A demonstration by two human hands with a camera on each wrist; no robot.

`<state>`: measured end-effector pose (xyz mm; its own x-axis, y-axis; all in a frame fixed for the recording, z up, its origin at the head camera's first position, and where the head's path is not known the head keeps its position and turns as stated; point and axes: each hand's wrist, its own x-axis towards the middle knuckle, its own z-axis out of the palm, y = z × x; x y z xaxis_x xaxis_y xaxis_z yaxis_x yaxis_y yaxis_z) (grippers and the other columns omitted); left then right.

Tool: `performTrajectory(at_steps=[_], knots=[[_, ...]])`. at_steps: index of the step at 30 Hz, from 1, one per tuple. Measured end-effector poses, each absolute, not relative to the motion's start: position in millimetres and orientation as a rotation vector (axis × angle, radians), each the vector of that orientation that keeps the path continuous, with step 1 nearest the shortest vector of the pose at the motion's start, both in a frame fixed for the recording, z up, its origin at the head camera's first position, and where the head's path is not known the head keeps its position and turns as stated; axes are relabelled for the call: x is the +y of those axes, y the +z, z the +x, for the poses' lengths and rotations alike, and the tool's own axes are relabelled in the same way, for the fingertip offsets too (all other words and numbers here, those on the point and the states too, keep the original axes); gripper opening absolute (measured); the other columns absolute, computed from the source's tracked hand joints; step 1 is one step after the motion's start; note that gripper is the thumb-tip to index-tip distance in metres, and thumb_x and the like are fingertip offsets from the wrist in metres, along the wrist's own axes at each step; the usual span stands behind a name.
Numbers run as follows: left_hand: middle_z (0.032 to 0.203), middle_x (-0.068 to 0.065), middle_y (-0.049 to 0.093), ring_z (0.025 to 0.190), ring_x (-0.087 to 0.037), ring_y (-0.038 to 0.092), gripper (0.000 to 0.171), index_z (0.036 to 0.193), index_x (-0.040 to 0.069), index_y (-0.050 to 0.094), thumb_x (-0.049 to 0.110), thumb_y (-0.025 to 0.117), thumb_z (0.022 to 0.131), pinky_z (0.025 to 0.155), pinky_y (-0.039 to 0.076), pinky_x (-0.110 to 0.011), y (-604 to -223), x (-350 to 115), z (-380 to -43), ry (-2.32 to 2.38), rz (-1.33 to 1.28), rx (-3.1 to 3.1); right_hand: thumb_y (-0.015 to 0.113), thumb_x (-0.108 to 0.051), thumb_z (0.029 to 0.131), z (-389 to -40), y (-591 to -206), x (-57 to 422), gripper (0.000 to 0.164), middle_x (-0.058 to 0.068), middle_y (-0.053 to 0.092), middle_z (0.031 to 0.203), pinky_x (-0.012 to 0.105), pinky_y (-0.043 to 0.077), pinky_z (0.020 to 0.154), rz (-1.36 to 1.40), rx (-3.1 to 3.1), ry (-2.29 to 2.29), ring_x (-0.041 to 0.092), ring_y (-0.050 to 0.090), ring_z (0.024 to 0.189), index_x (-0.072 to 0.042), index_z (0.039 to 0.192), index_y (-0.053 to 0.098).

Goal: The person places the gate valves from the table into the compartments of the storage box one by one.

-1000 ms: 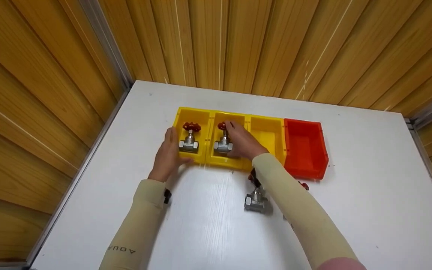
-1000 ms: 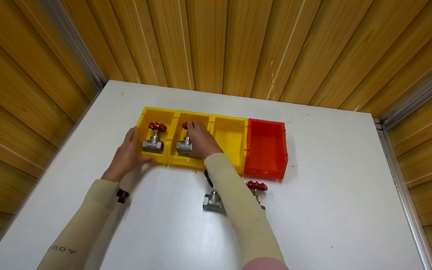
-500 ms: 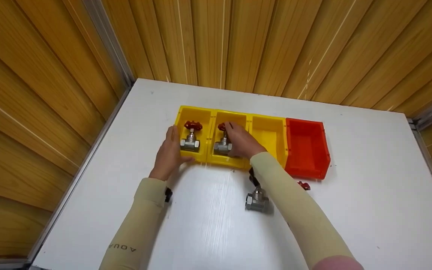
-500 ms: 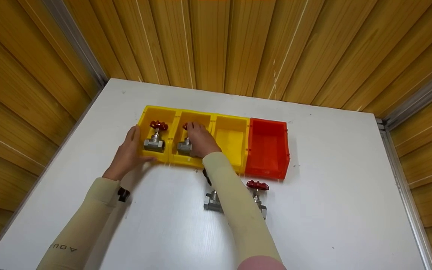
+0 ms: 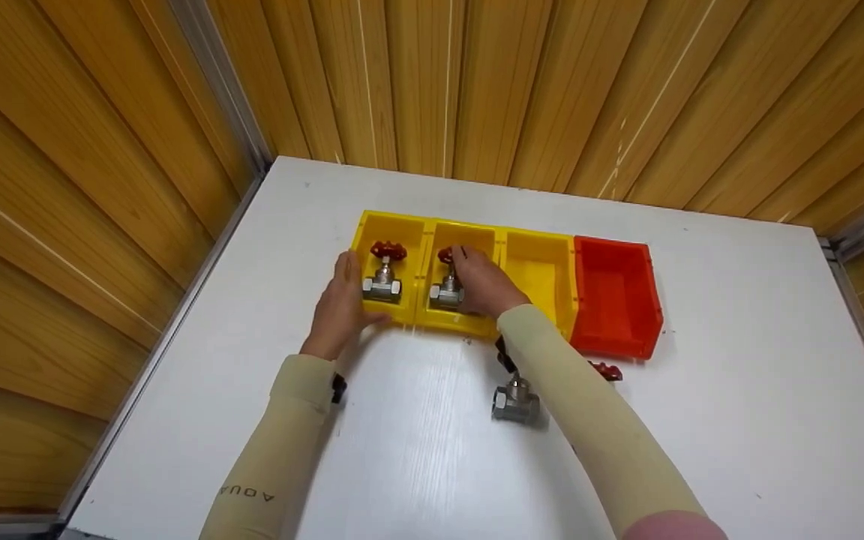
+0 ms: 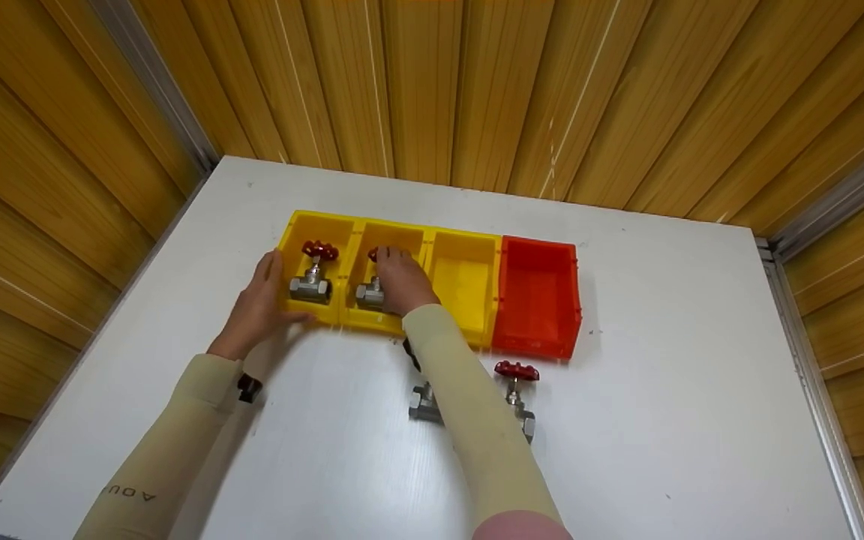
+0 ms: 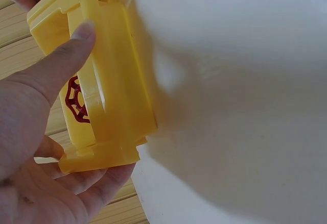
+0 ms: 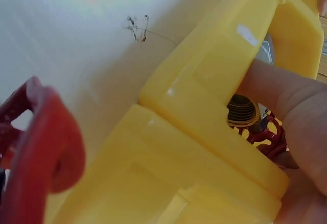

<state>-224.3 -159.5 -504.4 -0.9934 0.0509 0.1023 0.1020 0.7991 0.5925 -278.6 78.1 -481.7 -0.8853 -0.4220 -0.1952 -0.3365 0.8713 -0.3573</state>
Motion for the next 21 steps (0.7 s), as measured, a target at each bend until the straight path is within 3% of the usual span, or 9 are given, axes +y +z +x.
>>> performTrajectory(at_steps=[4,14,21], knots=[[0.154,-0.010,0.026,0.133,-0.029,0.044,0.116,0.153,0.006,0.011,0.021,0.088,0.067,0.111,0.037,-0.043,-505.1,-159.6,-223.9,-0.996,-0.135,-2.892,0.078,-0.009,0.080,-278.6,-482.8,77.8,0.093,0.017,0.037,0.147,0.044,0.036,0.112,-0.564,2.780,-0.450,0.028,0.043,0.130,-0.008,0.153,0.021],[0.156,-0.011,0.025,0.134,-0.031,0.044,0.114,0.153,0.007,0.011,0.021,0.087,0.070,0.110,0.039,-0.044,-506.8,-155.1,-224.5,-0.982,-0.120,-2.921,0.074,-0.013,0.084,-278.0,-486.1,81.9,0.081,0.021,0.043,0.141,0.044,0.040,0.109,-0.612,2.837,-0.366,0.031,0.048,0.127,-0.004,0.149,0.028],[0.156,-0.010,0.024,0.131,-0.032,0.047,0.115,0.153,0.005,0.011,0.022,0.087,0.069,0.109,0.040,-0.043,-507.1,-155.1,-226.2,-0.956,-0.130,-2.923,0.078,-0.014,0.080,-277.7,-481.2,83.5,0.093,0.018,0.024,0.156,0.043,0.038,0.110,-0.515,2.789,-0.578,0.031,0.037,0.139,-0.008,0.153,0.020]])
